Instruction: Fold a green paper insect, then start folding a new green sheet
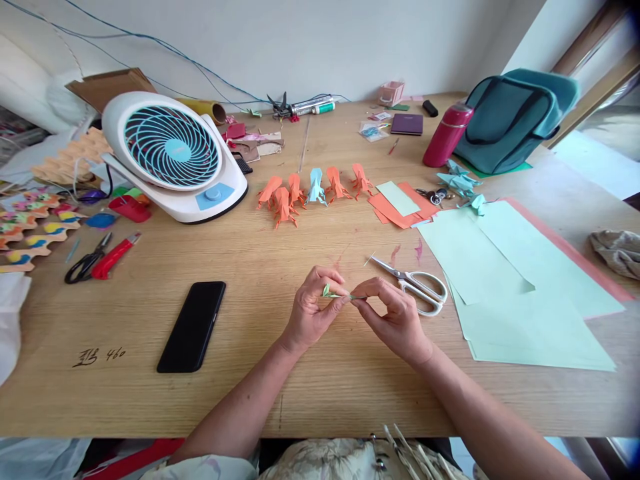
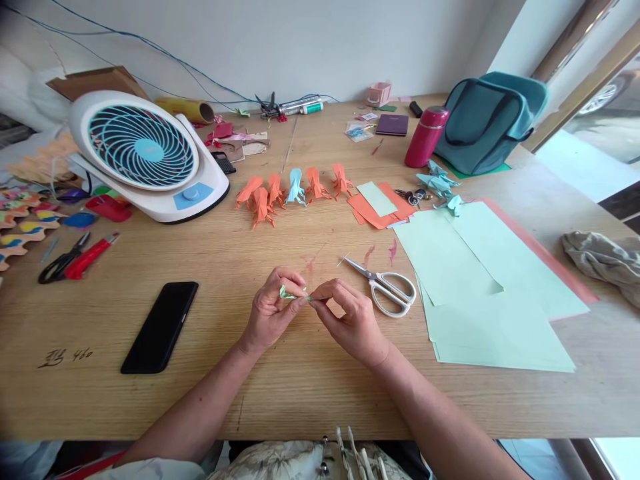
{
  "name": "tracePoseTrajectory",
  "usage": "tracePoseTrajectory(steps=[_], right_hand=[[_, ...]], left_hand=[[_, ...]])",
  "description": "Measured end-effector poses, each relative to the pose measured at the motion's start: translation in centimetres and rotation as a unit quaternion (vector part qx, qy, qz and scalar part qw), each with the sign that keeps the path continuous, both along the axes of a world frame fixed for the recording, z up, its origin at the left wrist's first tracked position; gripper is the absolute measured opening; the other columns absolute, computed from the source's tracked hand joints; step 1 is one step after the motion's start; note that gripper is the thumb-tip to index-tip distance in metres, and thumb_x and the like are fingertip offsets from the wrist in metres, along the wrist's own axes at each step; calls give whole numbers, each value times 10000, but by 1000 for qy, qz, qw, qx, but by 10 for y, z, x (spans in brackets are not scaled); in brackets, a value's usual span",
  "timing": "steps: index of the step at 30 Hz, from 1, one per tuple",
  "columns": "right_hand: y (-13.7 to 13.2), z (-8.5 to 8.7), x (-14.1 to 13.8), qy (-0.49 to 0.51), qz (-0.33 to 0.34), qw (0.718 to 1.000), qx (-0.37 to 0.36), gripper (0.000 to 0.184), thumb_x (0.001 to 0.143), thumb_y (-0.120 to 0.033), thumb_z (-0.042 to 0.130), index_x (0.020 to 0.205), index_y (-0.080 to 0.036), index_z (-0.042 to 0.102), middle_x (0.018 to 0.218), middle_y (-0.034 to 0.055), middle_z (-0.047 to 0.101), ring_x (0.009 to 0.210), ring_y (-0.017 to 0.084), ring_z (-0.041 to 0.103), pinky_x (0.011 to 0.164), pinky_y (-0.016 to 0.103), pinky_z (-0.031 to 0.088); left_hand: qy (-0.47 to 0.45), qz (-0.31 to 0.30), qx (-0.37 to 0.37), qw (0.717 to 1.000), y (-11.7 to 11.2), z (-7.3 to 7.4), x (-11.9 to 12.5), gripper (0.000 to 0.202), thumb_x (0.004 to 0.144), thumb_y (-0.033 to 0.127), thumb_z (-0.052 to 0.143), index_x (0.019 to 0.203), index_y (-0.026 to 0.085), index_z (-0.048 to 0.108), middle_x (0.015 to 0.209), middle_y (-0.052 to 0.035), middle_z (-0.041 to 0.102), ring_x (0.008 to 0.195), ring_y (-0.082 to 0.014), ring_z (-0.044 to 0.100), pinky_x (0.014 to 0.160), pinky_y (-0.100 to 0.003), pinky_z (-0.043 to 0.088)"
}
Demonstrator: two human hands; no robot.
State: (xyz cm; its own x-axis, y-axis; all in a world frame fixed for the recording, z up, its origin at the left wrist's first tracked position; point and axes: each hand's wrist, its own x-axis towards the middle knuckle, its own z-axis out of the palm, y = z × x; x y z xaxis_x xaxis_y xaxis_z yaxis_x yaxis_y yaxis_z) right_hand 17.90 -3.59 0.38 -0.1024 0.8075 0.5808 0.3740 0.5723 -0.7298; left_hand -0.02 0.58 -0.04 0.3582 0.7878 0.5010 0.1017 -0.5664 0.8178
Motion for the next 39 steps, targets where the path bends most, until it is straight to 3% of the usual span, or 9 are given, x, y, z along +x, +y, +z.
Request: tracePoseTrajectory(steps=[4, 15, 22, 26, 30, 34, 39], right_hand=[[2, 3, 3, -6, 5, 1000, 5, 130, 912, -91, 622, 937, -219, 628, 833, 36, 695, 763, 175, 664, 698, 318, 544], [2, 7, 11, -22, 50, 999, 7, 130, 929, -110, 606, 952, -236, 629, 849, 40, 701, 765, 182, 681, 695, 335, 558], [2, 7, 13, -40, 67, 997, 7, 150, 937, -84, 583, 970, -227, 614, 865, 48, 667, 787, 176, 655, 705, 334, 550], [2, 8, 11, -20, 66, 998, -2, 126, 938, -105, 591, 948, -226, 624, 861, 47, 679, 785, 176, 657, 706, 337, 545], [1, 8, 8, 68, 74, 991, -89, 68, 947, -196, 612, 894, -220, 646, 838, 46, 681, 797, 182, 651, 733, 345, 544], [2, 6, 6, 182, 90, 956, -212, 127, 935, -326, 648, 910, -202, 658, 805, 39, 670, 732, 159, 632, 651, 297, 527], [5, 0, 5, 227, 68, 938, -254, 216, 878, -402, 715, 925, -202, 651, 777, 22, 644, 695, 146, 604, 631, 288, 515]], left_hand=[[0, -19, -59, 998, -1, 3, 0, 59, 882, 252, 707, 861, 204, 679, 824, -20, 637, 818, -154, 598, 778, -291, 489], [-34, -45, -157, 986, -3, 6, -1, 199, 813, 379, 780, 836, 185, 741, 783, -22, 634, 751, -148, 589, 709, -273, 463], [-62, -55, -202, 976, -3, 6, 0, 168, 797, 350, 795, 788, 192, 740, 766, -7, 609, 731, -136, 566, 704, -271, 448], [-75, -49, -189, 978, -3, 6, 2, 158, 801, 333, 793, 754, 195, 731, 767, -1, 595, 710, -125, 562, 684, -263, 445], [-74, -7, -134, 988, -5, 4, 4, 152, 806, 330, 790, 757, 203, 723, 766, -1, 585, 714, -127, 568, 687, -264, 454], [-66, 17, -93, 993, -7, 1, 5, 113, 829, 303, 771, 788, 211, 721, 777, -2, 589, 727, -128, 574, 692, -262, 457], [-29, 31, -60, 997, -8, -1, 6, 104, 861, 301, 738, 811, 213, 716, 767, -5, 585, 745, -136, 571, 703, -268, 466]])
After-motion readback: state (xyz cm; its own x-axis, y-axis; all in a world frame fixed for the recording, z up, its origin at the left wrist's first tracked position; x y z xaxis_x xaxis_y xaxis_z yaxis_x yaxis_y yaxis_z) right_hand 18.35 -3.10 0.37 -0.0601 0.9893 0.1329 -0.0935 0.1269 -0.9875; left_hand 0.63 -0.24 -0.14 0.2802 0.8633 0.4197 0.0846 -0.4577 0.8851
